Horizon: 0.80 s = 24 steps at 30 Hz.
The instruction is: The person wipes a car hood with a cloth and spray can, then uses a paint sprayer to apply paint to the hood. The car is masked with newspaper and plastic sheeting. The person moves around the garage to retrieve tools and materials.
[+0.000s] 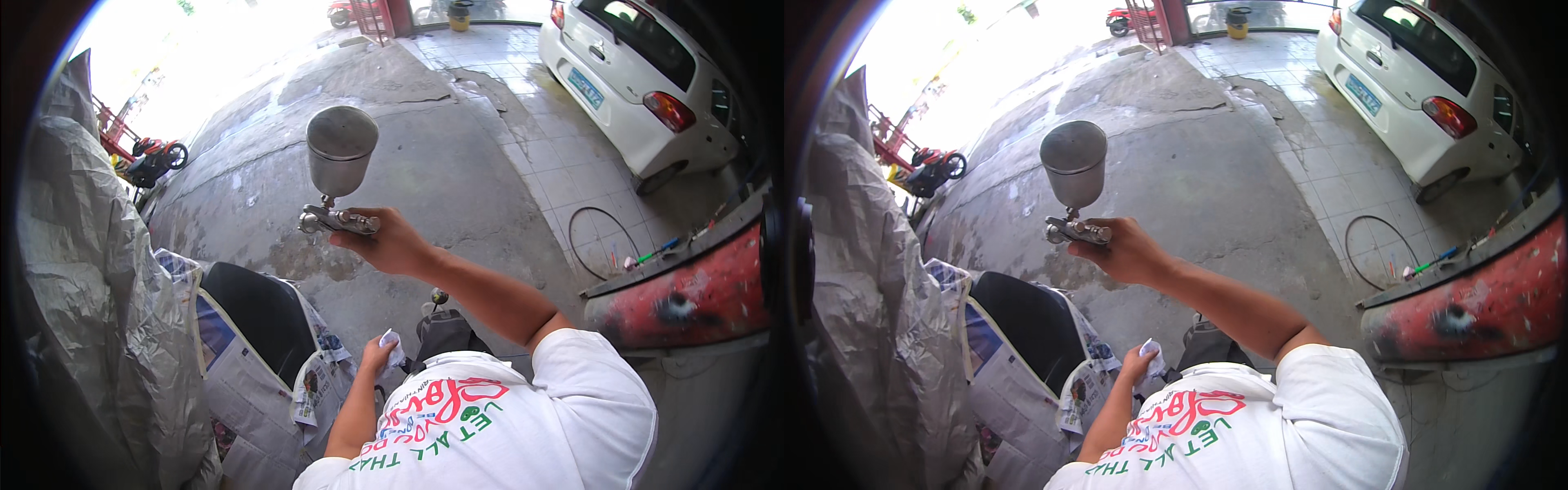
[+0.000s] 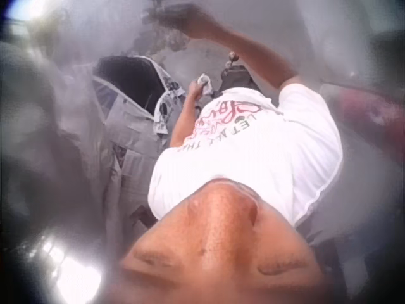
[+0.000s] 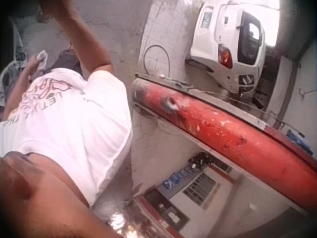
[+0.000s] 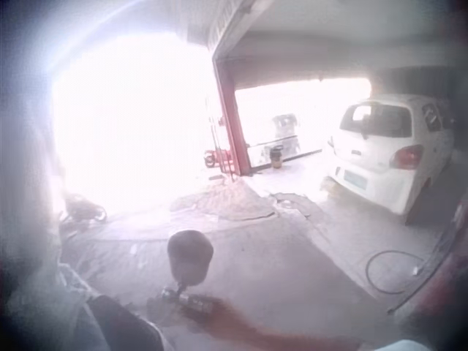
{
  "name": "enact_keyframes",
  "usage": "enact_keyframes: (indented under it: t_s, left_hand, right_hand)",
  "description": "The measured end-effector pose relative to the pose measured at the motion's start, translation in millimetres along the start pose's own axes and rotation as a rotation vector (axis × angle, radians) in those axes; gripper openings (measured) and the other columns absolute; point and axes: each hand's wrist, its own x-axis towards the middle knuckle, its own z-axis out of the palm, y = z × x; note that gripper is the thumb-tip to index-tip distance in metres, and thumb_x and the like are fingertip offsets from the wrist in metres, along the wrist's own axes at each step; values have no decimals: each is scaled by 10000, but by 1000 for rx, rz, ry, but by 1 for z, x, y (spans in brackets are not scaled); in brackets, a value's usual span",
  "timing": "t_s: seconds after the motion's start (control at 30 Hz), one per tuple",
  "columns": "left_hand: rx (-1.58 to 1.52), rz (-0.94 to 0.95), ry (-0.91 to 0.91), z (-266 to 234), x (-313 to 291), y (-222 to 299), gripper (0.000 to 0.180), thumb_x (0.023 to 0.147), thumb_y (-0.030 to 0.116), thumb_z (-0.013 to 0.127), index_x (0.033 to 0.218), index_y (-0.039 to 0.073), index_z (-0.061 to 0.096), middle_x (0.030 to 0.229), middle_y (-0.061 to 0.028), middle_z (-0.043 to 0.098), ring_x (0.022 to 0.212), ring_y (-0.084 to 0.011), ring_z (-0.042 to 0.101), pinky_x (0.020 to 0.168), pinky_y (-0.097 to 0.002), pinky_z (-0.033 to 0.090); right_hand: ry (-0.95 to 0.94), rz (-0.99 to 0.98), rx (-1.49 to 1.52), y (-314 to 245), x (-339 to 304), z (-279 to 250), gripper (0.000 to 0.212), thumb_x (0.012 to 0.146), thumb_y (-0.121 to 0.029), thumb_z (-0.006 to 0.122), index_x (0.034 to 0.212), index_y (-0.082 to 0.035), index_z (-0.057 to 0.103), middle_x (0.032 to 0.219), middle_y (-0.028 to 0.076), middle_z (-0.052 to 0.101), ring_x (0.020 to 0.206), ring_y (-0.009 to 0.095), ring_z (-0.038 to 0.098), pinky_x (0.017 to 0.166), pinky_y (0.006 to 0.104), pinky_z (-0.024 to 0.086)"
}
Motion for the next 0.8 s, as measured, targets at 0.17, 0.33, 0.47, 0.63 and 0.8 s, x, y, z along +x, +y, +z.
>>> enact_keyframes:
  t_s: [0.17,0.33,0.47,0.63,0.8]
  left_hand:
    - [-554,-104,216,-80,39,9,385,918,256,786,1187,-17,739,1035,-127,777,887,-197,749,790,-350,589]
    - [-835,-188,451,-94,59,29,333,934,336,770,1020,16,751,853,-52,726,722,-130,650,657,-327,515]
    - [-785,-134,320,-84,56,54,289,943,289,755,1012,9,748,873,-54,740,750,-133,678,666,-335,524]
    - [-508,49,64,-51,36,110,300,953,283,719,1052,2,759,944,-80,766,852,-156,710,749,-355,545]
    - [-378,204,-154,13,7,65,432,978,369,671,1322,111,629,1257,-71,684,1137,-188,649,955,-397,521]
  right_hand:
    - [-102,24,130,49,75,19,306,971,-256,768,1138,-4,721,774,102,713,705,106,538,668,332,505]
    - [-251,181,144,75,68,39,286,972,-233,764,1143,-7,728,818,69,730,733,84,566,681,308,508]
    - [-310,261,81,87,35,53,284,968,-221,765,1156,-11,733,835,81,750,742,77,592,696,300,522]
    - [-149,215,136,77,-39,46,316,954,-225,774,1182,-11,726,891,150,771,741,119,653,717,339,554]
    - [38,154,13,46,-166,56,311,945,-334,764,1106,-72,717,857,208,728,856,458,694,728,445,545]
